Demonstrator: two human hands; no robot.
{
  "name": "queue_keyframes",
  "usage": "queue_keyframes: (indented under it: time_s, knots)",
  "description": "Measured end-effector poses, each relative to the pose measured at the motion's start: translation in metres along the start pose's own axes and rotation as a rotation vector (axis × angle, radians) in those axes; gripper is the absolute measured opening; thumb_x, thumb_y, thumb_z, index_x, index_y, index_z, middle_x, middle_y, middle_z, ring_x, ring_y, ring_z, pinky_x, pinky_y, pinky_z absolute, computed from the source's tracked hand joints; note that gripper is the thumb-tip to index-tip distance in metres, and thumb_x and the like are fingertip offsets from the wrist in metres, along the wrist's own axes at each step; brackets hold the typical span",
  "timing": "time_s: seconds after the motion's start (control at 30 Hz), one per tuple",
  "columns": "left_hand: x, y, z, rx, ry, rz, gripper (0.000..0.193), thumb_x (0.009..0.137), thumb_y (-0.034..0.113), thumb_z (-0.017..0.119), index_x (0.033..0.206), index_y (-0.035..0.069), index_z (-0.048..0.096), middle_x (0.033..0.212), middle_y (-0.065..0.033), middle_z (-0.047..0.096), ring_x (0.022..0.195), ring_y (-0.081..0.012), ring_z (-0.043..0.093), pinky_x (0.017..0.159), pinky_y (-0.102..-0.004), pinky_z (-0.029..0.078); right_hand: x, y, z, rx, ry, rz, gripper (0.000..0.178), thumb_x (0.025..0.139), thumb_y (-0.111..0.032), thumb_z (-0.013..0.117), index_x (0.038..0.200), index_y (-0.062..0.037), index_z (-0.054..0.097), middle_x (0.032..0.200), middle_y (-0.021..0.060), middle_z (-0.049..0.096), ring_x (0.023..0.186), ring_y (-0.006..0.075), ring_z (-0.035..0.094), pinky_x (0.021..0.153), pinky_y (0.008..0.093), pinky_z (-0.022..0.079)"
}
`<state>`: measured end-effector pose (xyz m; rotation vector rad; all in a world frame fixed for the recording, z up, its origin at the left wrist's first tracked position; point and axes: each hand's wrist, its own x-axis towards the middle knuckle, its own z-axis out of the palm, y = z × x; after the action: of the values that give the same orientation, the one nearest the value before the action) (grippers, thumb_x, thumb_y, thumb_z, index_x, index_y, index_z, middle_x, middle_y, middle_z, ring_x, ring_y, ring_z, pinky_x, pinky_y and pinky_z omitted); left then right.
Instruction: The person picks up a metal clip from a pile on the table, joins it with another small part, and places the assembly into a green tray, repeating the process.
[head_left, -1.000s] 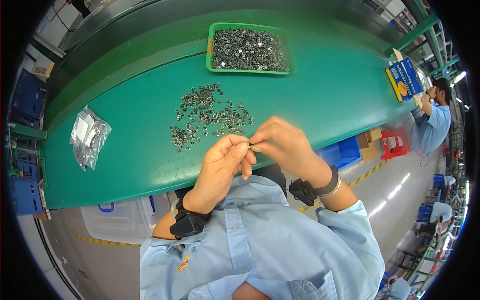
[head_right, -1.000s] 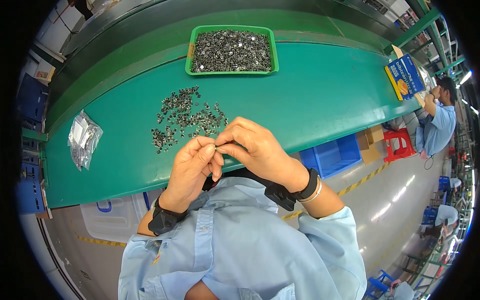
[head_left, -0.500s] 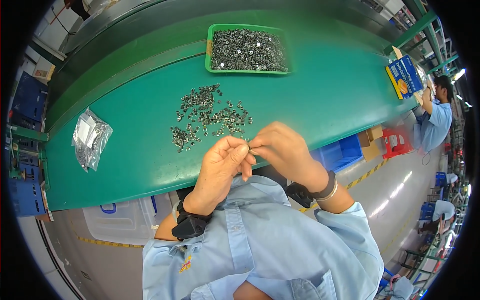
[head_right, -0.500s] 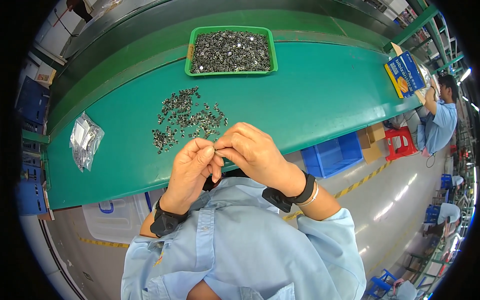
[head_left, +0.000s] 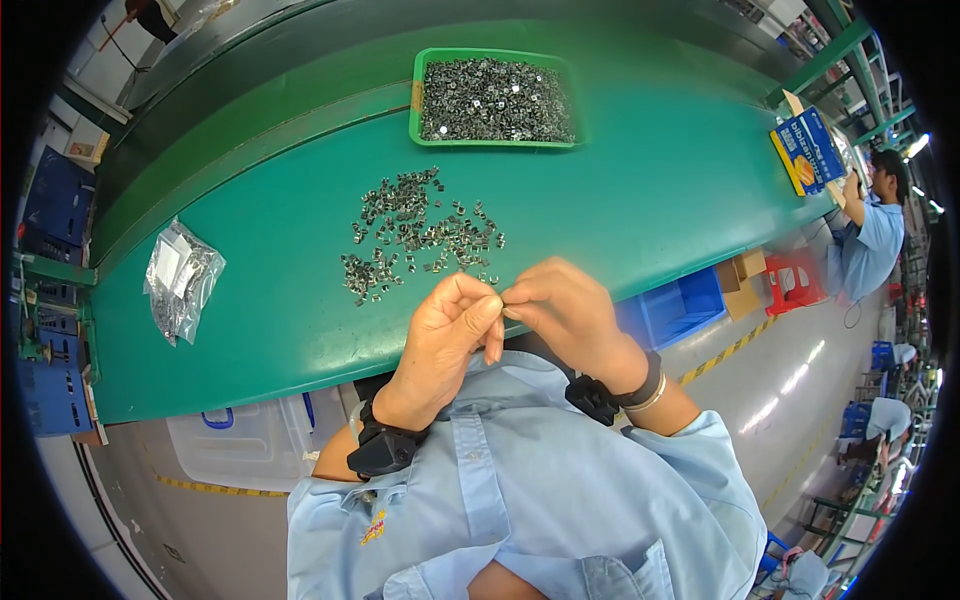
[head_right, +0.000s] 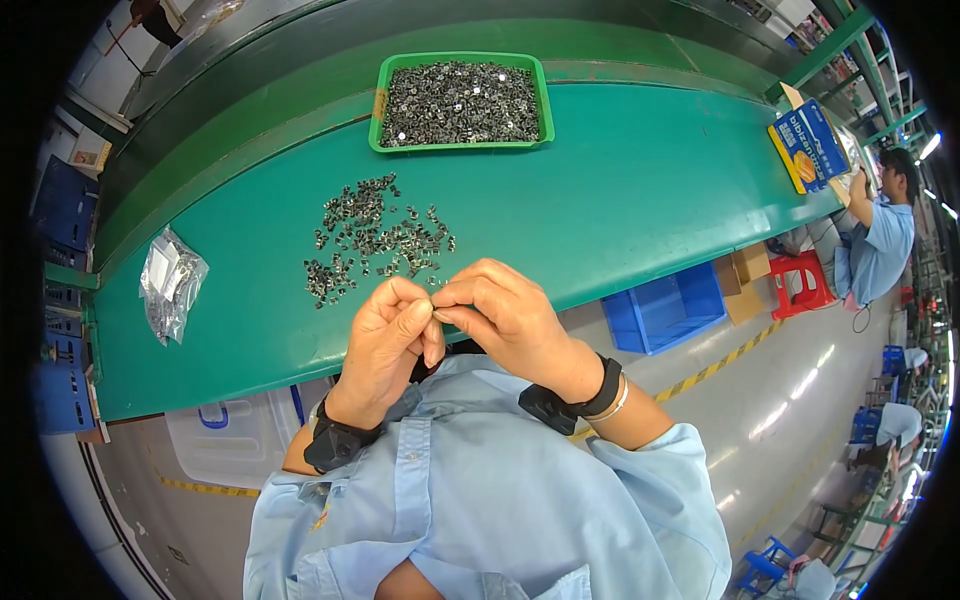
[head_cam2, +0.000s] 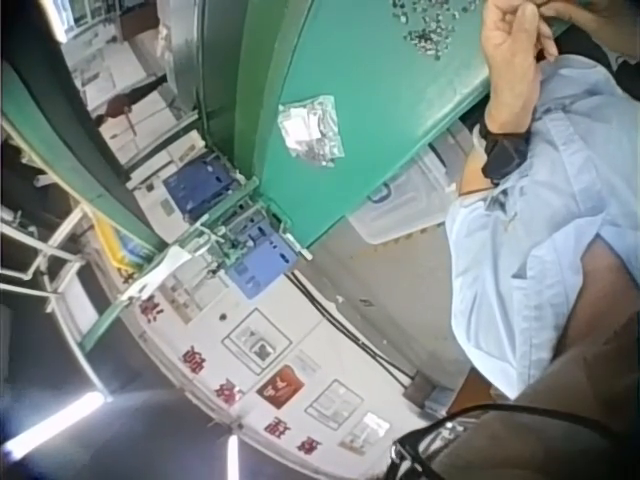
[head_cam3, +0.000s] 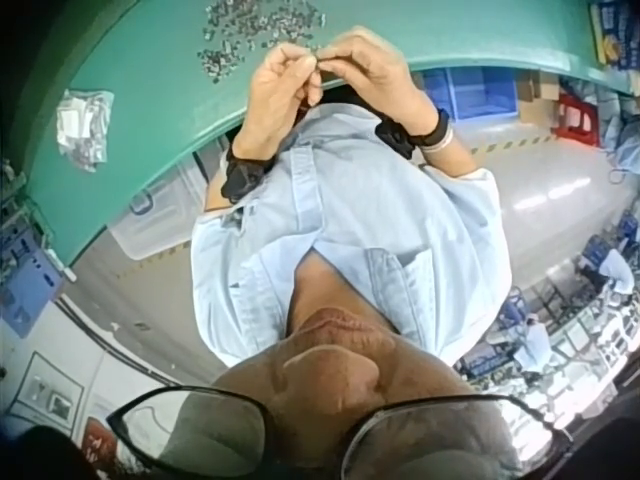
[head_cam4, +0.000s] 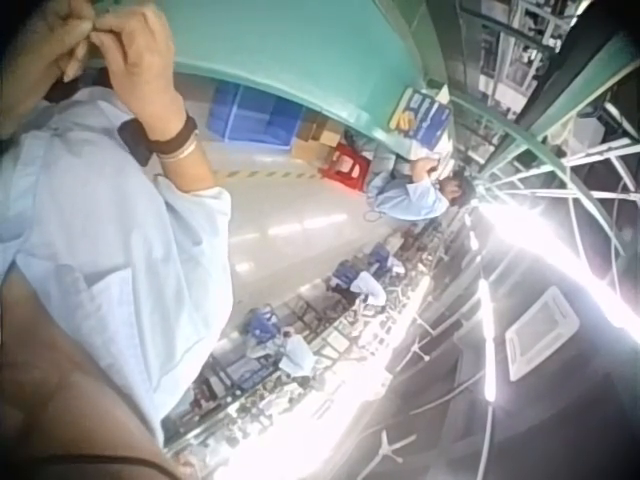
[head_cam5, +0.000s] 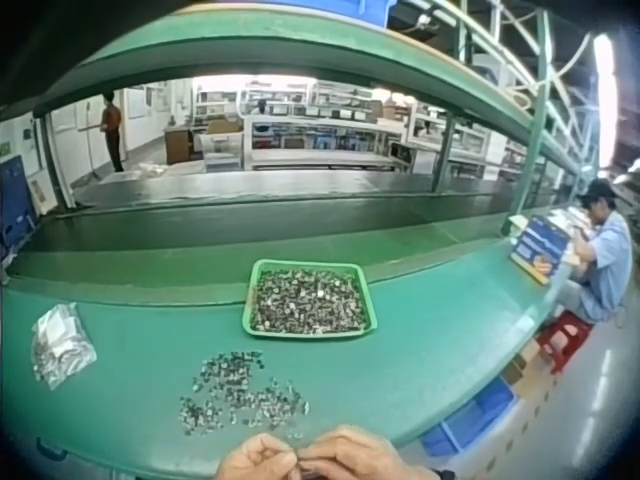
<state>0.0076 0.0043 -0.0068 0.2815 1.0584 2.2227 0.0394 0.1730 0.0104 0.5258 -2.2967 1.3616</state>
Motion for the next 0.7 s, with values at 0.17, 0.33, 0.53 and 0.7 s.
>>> queue_keyframes:
  time_s: [0.17,0.33,0.53,0.7]
  knots:
    - [-0.0001,0.0025,0.0020,0.094,0.046,-0.011,0.012,0.094,0.016,0.051,0.092,0.004,0.047,0.070,-0.0061,0.057,0.054,-0.0137,0.053,0.050,-0.0263,0.044,-0.0008,0.0040,-0.0001,-0.091,0.007,-0.094,0.020,0.073,0.000,0.070,0.090,-0.0046,0.060,0.082,0.0070,0.061,0.074,0.0213,0.059,0.062,0.0304,0.047]
    - [-0.0012,0.0023,0.0056,-0.183,-0.028,-0.062,0.013,0.095,0.019,0.049,0.094,0.006,0.047,0.071,-0.0050,0.056,0.053,-0.0143,0.052,0.047,-0.0274,0.040,-0.0027,0.0013,0.0026,0.041,0.040,-0.037,0.019,0.074,0.001,0.069,0.089,-0.0051,0.059,0.082,0.0076,0.061,0.073,0.0213,0.059,0.062,0.0299,0.047]
    - [0.0008,-0.0023,-0.0024,-0.405,-0.154,-0.145,0.012,0.093,0.021,0.054,0.093,0.008,0.051,0.069,-0.0069,0.059,0.054,-0.0154,0.053,0.048,-0.0295,0.040,-0.0017,-0.0018,0.0028,0.088,0.019,-0.036,0.018,0.074,0.002,0.068,0.088,-0.0053,0.059,0.082,0.0072,0.062,0.072,0.0209,0.059,0.062,0.0295,0.047]
    - [0.0010,0.0005,-0.0017,-0.290,-0.170,-0.105,0.015,0.093,0.022,0.053,0.092,0.008,0.048,0.068,-0.0034,0.055,0.050,-0.0150,0.051,0.045,-0.0279,0.036,-0.0022,-0.0014,0.0028,0.099,-0.004,-0.048,0.017,0.075,0.002,0.067,0.087,-0.0054,0.059,0.081,0.0071,0.062,0.072,0.0207,0.059,0.061,0.0294,0.047]
